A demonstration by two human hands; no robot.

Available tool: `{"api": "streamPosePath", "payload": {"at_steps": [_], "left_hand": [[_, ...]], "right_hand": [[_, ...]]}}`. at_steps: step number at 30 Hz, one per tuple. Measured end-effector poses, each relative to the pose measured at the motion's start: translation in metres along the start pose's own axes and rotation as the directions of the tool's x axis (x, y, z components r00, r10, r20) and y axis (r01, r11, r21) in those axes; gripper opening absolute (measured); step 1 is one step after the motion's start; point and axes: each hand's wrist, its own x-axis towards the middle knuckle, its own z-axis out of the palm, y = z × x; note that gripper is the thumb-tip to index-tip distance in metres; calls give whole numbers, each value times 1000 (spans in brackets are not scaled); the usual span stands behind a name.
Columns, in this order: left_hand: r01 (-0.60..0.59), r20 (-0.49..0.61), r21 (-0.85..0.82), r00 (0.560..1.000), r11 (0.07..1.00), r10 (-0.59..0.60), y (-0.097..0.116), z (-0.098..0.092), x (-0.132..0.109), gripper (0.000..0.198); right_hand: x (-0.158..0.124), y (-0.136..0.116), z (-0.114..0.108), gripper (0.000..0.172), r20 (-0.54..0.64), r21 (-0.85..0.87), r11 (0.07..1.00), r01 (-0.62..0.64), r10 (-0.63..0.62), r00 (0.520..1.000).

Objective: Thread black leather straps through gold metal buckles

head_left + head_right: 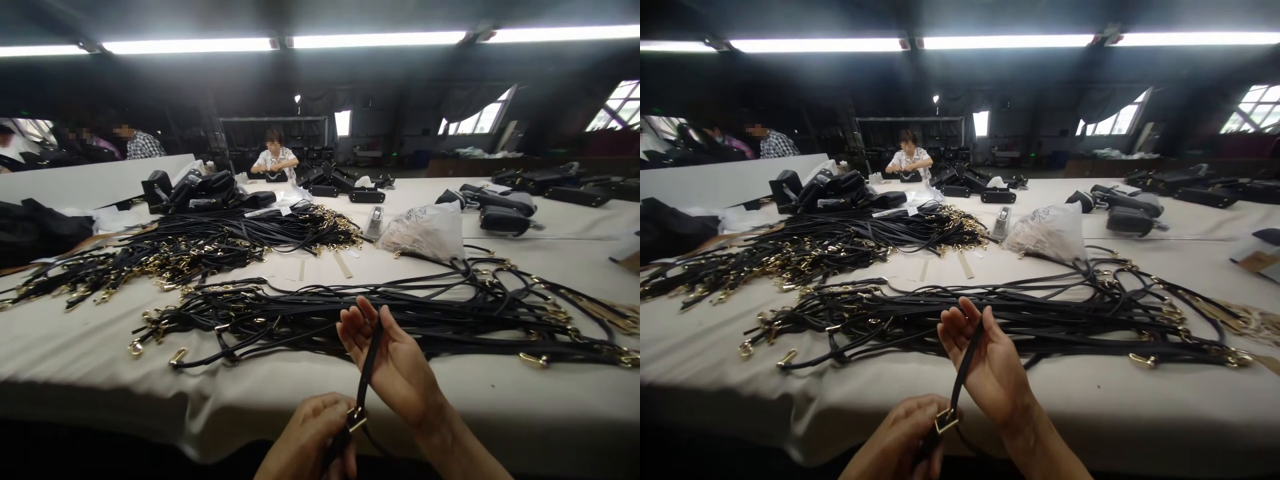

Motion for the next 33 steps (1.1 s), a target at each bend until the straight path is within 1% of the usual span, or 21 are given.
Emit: {"api": "streamPosePath", "payload": {"at_steps": [2,4,6,8,10,12,15,17,19,22,25,28,31,33], "left_hand": [[31,36,4,999,1000,-31,-4,0,5,38],[37,48,-13,998,999,-36,-5,2,9,34],[40,44,0,998,999,-40,-2,4,9,32],[31,7,38,999,999,-31,2,6,7,30],[6,-35,90,999,996,-3,5,6,6,30],[-23,-84,157,996,987,36,7,5,6,31],[-32,-166,269,983,963,80,6,5,7,30],[-21,-193,332,977,943,90,5,5,8,29],[-23,-196,353,976,935,98,5,7,8,29],[-72,-190,345,971,936,145,7,10,7,31],[-104,-201,356,962,929,185,10,13,6,31],[-112,-219,352,955,929,198,11,16,6,31],[-129,-223,355,950,926,217,11,19,5,28],[-159,-232,357,939,921,252,12,21,4,24]], "right_hand": [[1,-6,0,53,-15,35,999,13,-13,1000],[1,-13,0,53,-43,67,997,39,-36,998],[0,-20,-2,53,-66,78,994,81,-76,995],[-3,-26,-6,49,-55,22,993,112,-111,992],[-8,-27,-12,39,-7,-130,984,122,-124,992],[-15,-25,-18,35,24,-347,930,121,-121,992],[-24,-17,-27,30,-15,-634,772,52,-80,997],[-28,-12,-33,31,-62,-732,682,7,-77,995],[-30,-8,-38,37,-102,-761,649,-17,-93,990],[-33,-1,-45,42,-135,-755,654,-58,-69,988],[-36,3,-46,40,-111,-763,644,-56,-45,993],[-38,5,-45,38,-87,-786,617,-34,-55,995],[-40,5,-43,41,-80,-836,548,-11,-102,992],[-42,6,-42,44,-60,-884,466,18,-153,986]]}}
